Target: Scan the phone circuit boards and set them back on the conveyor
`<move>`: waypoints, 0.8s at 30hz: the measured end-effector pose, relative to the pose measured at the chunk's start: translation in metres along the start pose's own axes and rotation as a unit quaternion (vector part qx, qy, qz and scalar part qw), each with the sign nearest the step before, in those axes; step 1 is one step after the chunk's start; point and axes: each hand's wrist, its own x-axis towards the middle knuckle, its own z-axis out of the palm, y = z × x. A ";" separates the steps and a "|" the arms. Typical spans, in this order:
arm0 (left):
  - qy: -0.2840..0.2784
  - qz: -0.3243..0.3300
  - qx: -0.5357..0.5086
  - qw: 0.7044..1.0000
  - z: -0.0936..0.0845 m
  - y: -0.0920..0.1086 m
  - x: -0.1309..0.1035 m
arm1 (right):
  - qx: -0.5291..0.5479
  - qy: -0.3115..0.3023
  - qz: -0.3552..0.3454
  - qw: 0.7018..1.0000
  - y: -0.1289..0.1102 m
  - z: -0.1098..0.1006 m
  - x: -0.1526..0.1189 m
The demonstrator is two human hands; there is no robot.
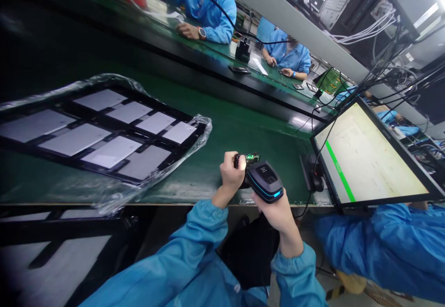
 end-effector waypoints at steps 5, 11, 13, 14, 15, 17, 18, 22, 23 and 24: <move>-0.003 0.010 0.006 1.000 0.003 0.000 -0.002 | 0.010 0.001 0.004 1.000 0.000 -0.002 -0.002; -0.007 0.020 0.008 1.000 0.004 -0.005 -0.003 | 0.037 -0.007 0.008 0.999 0.004 -0.005 -0.002; -0.010 0.021 0.010 1.000 0.004 -0.005 -0.004 | 0.048 -0.010 0.005 0.999 0.006 -0.005 -0.004; -0.012 0.021 0.012 1.000 0.004 -0.004 -0.004 | 0.052 -0.013 0.003 0.999 0.007 -0.006 -0.005; -0.015 0.019 0.018 1.000 0.005 -0.004 -0.003 | 0.055 -0.014 -0.001 0.998 0.008 -0.006 -0.005; -0.039 0.014 0.043 0.998 0.007 -0.002 0.001 | 0.052 -0.018 -0.001 0.998 0.009 -0.010 -0.001; -0.067 0.010 0.065 0.996 0.009 -0.002 0.005 | 0.049 -0.021 0.003 0.999 0.010 -0.014 0.003; -0.265 -0.026 0.213 0.940 0.025 -0.011 0.034 | 0.034 -0.068 0.061 0.995 0.012 -0.039 0.045; -0.316 -0.039 0.251 0.914 0.031 -0.016 0.042 | 0.041 -0.085 0.085 0.992 0.013 -0.046 0.059; -0.358 -0.050 0.281 0.889 0.037 -0.021 0.049 | 0.056 -0.106 0.118 0.986 0.015 -0.053 0.074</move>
